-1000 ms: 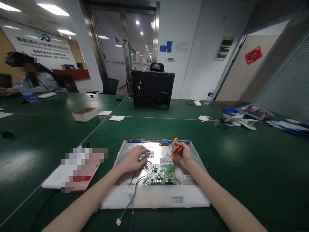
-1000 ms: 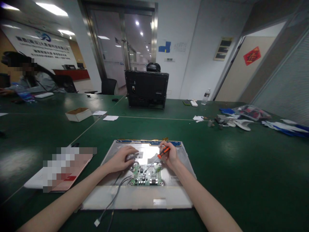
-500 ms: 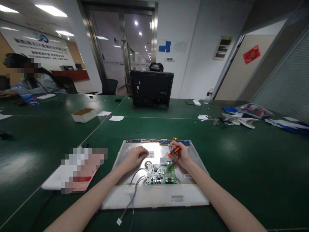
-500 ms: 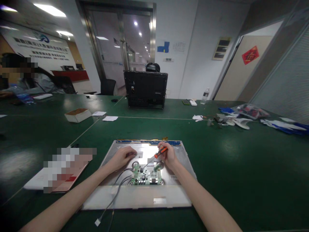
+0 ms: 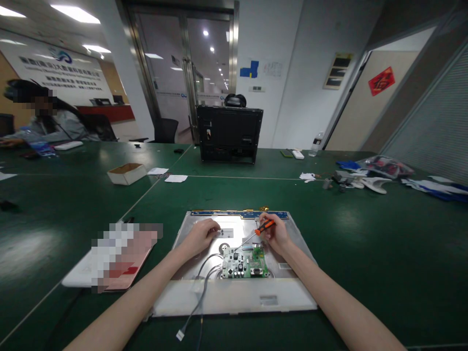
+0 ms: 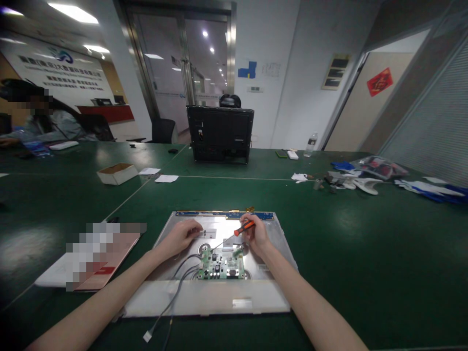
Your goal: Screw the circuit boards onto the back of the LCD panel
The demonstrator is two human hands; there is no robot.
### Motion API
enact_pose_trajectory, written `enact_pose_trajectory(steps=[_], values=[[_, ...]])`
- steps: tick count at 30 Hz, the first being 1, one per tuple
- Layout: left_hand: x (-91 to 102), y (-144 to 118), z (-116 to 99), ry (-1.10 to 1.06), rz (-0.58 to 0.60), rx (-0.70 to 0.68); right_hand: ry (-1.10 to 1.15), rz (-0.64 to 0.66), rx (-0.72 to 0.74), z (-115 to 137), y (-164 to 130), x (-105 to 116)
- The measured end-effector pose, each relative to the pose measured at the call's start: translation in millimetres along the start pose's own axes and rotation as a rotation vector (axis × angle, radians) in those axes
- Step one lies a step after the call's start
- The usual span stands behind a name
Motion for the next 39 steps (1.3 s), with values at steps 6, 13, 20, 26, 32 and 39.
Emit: enact_pose_trajectory(steps=[6,13,20,26,32,39], values=[[-3.5,-7,-23,-0.175,0.109,0.061,-0.004,-0.004,-0.004,-1,1,1],[-24.2,-14,-22,-0.348,0.225,0.151,-0.018,-0.005,-0.007,-3,3,2],[-21.6,-14,-28,-0.307,0.288,0.082,-0.032,-0.001,-0.017,-3,2,1],[-15.4,-14,-39,-0.241,0.283,-0.024,-0.039,-0.001,-0.015,-4,1,1],[-16.2,-14,-37,-0.236,0.305,-0.009,-0.044,0.007,-0.007,-4,1,1],[-16.5,-12,-30,-0.251,0.276,0.001,-0.048,0.012,-0.007,-4,0,1]])
Point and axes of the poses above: each hand's wrist, its own y-axis towards the middle knuckle, its own x-axis out of the back of the hand, z = x × y, the point moved 7 cm from there along y, towards the middle knuckle, and after that the axes turned 8 degrees about -z, right-handed, at the moved point
